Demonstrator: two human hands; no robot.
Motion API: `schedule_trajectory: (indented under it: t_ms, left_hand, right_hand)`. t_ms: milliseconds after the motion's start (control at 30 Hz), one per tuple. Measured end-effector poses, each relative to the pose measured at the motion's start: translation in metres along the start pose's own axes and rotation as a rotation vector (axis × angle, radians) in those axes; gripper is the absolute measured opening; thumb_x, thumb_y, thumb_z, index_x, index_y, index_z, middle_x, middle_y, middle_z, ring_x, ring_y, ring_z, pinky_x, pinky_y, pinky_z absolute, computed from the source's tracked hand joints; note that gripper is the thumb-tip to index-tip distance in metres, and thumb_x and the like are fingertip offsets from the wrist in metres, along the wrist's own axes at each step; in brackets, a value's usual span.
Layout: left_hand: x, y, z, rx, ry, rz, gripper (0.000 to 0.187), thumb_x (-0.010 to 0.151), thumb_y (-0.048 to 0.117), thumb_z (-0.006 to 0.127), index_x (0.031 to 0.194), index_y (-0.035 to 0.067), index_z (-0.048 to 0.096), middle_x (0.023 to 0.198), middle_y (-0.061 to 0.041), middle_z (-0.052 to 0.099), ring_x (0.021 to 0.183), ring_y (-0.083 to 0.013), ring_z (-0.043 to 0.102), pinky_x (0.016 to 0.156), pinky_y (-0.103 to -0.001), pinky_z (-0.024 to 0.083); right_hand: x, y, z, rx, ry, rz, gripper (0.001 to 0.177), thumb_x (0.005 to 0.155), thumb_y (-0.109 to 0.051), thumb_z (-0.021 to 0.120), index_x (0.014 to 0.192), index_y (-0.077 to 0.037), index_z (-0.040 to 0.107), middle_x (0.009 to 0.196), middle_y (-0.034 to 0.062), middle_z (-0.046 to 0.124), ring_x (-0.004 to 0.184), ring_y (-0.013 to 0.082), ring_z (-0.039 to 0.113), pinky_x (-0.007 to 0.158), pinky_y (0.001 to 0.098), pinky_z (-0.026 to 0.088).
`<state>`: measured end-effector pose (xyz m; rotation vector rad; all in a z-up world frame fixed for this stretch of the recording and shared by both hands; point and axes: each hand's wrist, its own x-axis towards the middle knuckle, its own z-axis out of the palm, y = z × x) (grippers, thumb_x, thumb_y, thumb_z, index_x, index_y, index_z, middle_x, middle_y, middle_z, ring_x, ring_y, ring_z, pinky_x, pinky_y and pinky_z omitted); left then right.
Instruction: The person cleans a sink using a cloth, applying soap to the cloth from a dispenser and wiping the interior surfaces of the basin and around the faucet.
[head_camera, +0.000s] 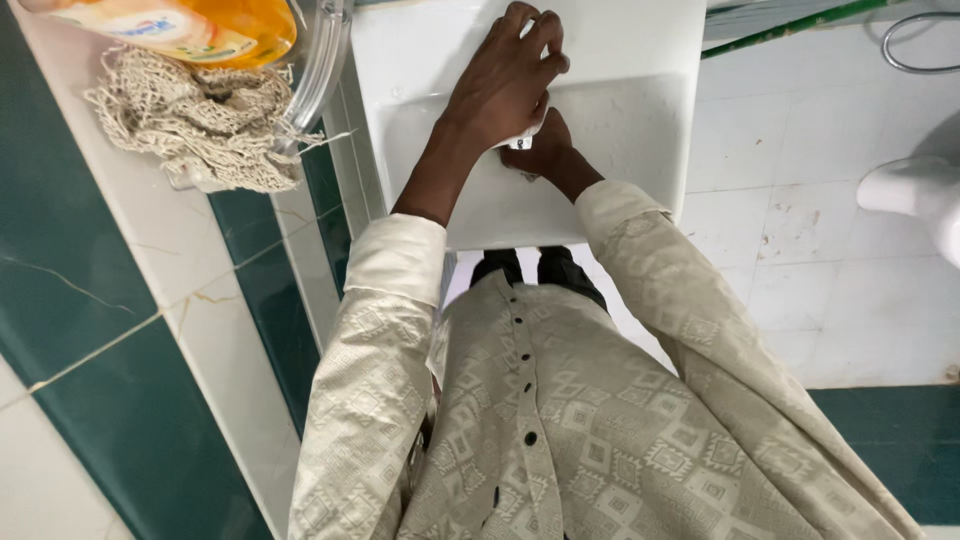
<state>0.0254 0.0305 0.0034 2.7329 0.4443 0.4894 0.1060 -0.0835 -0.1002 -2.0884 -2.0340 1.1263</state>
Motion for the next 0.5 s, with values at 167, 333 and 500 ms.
schedule_trajectory:
  t_ms: [167, 333, 500]
  left_hand:
    - [-0.001, 0.000, -0.001, -0.031, -0.074, -0.031, 0.030, 0.074, -0.001, 0.080, 0.102, 0.009, 0.077, 0.124, -0.001, 0.054, 0.126, -0.0282, 0.046, 0.107, -0.038, 0.049]
    - [-0.001, -0.002, 0.001, -0.054, -0.047, -0.014, 0.031, 0.073, 0.002, 0.081, 0.103, 0.007, 0.076, 0.124, -0.003, 0.054, 0.129, -0.0285, 0.044, 0.101, -0.041, 0.049]
    - [-0.003, 0.001, 0.001, -0.024, -0.096, -0.027, 0.032, 0.072, 0.003, 0.081, 0.102, 0.006, 0.075, 0.125, -0.006, 0.054, 0.129, -0.0309, 0.043, 0.098, -0.040, 0.049]
  right_hand:
    - [-0.045, 0.034, 0.006, -0.315, -0.044, -0.516, 0.042, 0.088, -0.043, 0.067, 0.124, -0.022, 0.069, 0.124, 0.0042, 0.065, 0.122, 0.0307, 0.057, 0.091, 0.0499, 0.051]
    - [-0.062, 0.098, -0.023, -0.338, 0.306, -0.242, 0.037, 0.079, -0.035, 0.077, 0.113, -0.020, 0.071, 0.121, 0.0081, 0.065, 0.119, 0.0357, 0.056, 0.092, 0.0529, 0.045]
    - [-0.033, 0.027, 0.064, 0.170, 0.251, -0.324, 0.047, 0.071, -0.033, 0.085, 0.105, -0.008, 0.066, 0.100, 0.0092, 0.065, 0.103, 0.0372, 0.057, 0.086, 0.0493, 0.044]
